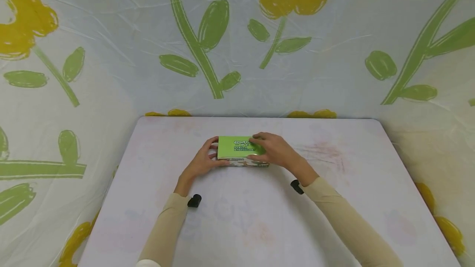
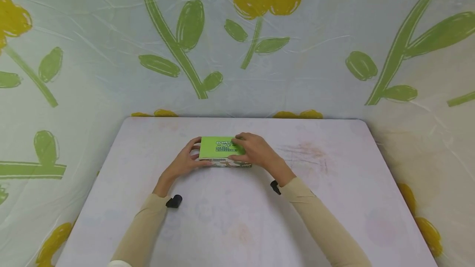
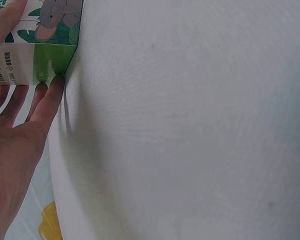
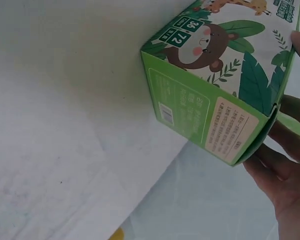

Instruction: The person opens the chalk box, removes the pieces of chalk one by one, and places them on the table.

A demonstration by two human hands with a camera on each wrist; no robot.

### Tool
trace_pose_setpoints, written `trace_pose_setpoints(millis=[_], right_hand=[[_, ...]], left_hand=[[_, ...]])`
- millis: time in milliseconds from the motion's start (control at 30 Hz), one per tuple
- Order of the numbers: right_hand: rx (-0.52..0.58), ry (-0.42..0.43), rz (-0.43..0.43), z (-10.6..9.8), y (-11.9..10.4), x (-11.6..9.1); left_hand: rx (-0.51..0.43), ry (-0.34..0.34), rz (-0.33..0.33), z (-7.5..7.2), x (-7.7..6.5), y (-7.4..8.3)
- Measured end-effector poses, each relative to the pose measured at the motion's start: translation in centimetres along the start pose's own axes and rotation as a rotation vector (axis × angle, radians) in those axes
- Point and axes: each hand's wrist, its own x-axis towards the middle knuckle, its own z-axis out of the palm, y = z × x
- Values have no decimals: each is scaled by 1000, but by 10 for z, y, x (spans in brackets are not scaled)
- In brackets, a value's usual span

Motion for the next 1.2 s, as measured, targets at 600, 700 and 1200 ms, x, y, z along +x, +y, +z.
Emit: trace_pose_setpoints(millis=[600,700,1200], right_hand=[[-144,-62,-116,-8,2,8],[-146,-79,-123,-10,3,10],[-103,-192,-167,-25,3,20]], left_hand=[[11,-3,26,-3,3,-2],[12,-2,19,-3,3,-1],[21,2,0,-4,5,-1]])
